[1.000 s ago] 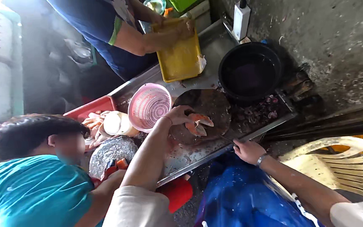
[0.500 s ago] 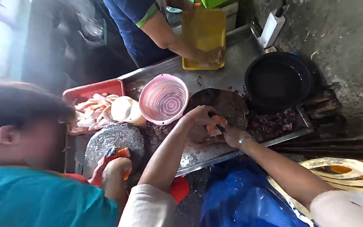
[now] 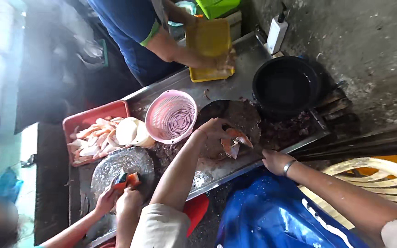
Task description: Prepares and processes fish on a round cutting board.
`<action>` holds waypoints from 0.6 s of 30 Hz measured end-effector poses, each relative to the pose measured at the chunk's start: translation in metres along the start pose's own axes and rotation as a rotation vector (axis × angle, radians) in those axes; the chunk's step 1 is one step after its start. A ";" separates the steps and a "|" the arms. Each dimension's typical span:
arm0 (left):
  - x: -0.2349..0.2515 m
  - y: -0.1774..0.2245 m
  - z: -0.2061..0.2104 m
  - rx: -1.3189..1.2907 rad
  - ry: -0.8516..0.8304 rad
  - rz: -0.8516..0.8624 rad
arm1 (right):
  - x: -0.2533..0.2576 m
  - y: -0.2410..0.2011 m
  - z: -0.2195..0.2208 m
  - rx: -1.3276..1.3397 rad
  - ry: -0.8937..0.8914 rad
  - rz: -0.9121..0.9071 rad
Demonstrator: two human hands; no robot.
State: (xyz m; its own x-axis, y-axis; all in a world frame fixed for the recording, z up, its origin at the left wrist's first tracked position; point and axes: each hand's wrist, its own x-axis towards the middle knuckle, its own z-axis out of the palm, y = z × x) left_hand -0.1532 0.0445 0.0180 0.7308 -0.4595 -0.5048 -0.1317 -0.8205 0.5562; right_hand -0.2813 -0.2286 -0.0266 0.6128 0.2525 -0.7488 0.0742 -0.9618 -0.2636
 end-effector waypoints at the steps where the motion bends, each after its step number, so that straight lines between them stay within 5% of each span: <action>1: 0.004 0.005 0.004 0.007 -0.009 0.012 | -0.002 0.002 0.003 0.000 0.003 -0.009; 18: 0.000 0.013 0.033 -0.066 0.049 -0.068 | 0.038 0.004 0.025 0.128 0.072 -0.070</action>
State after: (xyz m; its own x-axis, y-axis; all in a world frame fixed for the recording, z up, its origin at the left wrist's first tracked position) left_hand -0.1770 0.0225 0.0029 0.7687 -0.3845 -0.5110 -0.0373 -0.8247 0.5644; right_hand -0.2772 -0.2199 -0.0712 0.6646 0.3062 -0.6816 0.0209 -0.9194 -0.3927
